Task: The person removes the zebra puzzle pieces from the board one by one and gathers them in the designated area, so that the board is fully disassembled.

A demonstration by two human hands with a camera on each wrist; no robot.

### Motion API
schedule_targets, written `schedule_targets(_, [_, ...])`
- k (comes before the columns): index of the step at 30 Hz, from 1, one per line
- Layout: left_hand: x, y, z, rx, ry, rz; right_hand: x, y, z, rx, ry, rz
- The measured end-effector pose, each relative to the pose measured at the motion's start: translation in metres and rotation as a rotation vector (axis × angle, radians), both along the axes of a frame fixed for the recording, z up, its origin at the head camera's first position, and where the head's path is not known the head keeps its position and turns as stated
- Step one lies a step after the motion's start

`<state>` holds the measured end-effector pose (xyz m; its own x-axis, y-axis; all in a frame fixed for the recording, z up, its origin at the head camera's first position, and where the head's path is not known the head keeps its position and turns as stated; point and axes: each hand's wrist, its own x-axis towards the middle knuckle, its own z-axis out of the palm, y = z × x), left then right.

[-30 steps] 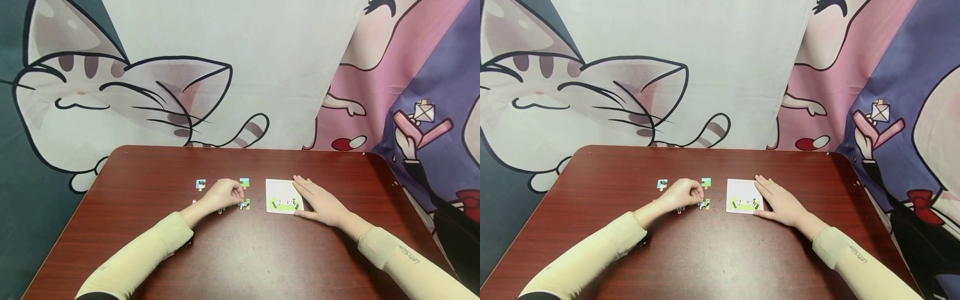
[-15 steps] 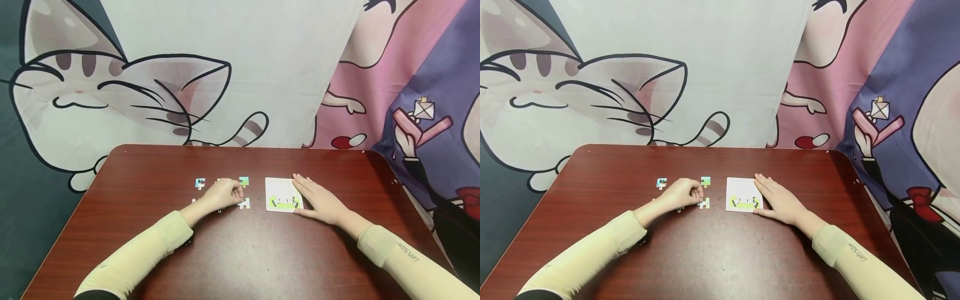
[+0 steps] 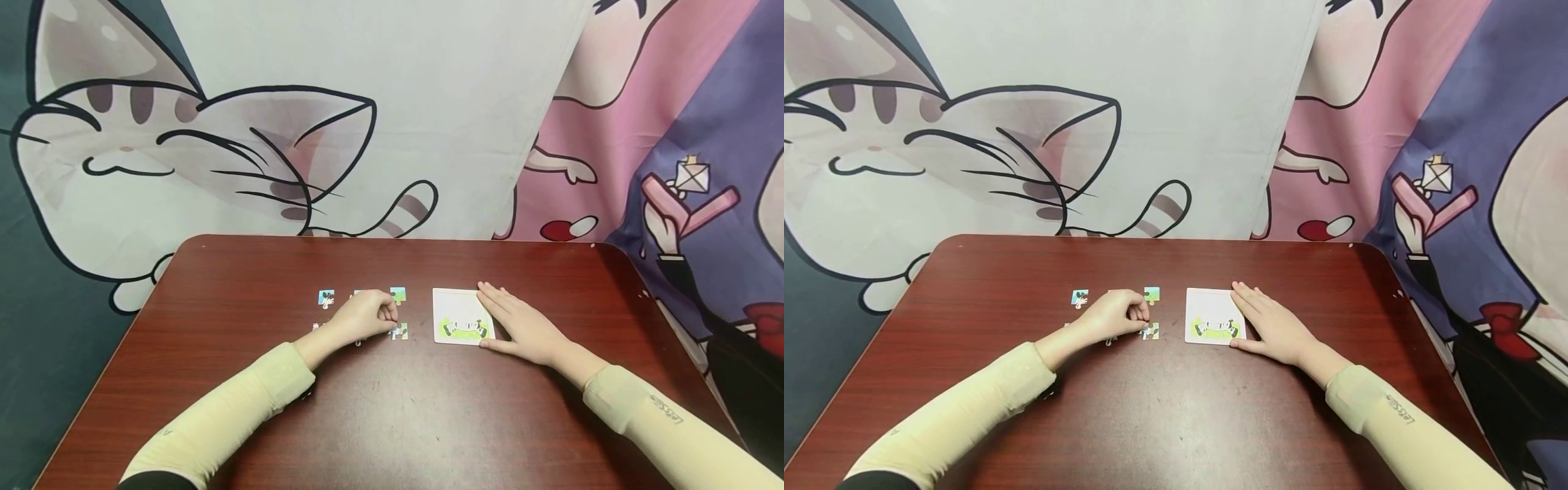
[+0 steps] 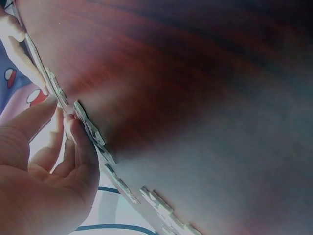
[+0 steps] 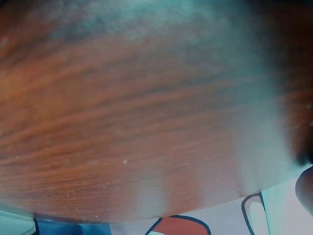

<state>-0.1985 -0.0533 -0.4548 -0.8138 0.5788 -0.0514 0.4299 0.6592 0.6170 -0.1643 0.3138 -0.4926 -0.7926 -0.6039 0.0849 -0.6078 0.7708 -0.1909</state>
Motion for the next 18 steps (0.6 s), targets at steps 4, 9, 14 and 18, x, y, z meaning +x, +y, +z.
schedule_targets(4, [-0.001, 0.000, 0.000, -0.012, 0.011, 0.001, 0.000, 0.000, -0.001, -0.001, 0.005, 0.005])
schedule_targets(9, [-0.002, 0.002, 0.001, -0.010, 0.001, 0.004, 0.000, 0.001, 0.000, -0.003, -0.008, -0.002])
schedule_targets(14, [-0.003, 0.011, 0.008, -0.002, 0.016, -0.002, 0.000, 0.001, 0.001, 0.002, -0.008, 0.000])
schedule_targets(18, [-0.005, 0.026, 0.014, -0.009, 0.046, -0.012, -0.001, 0.000, 0.002, 0.006, -0.001, 0.003])
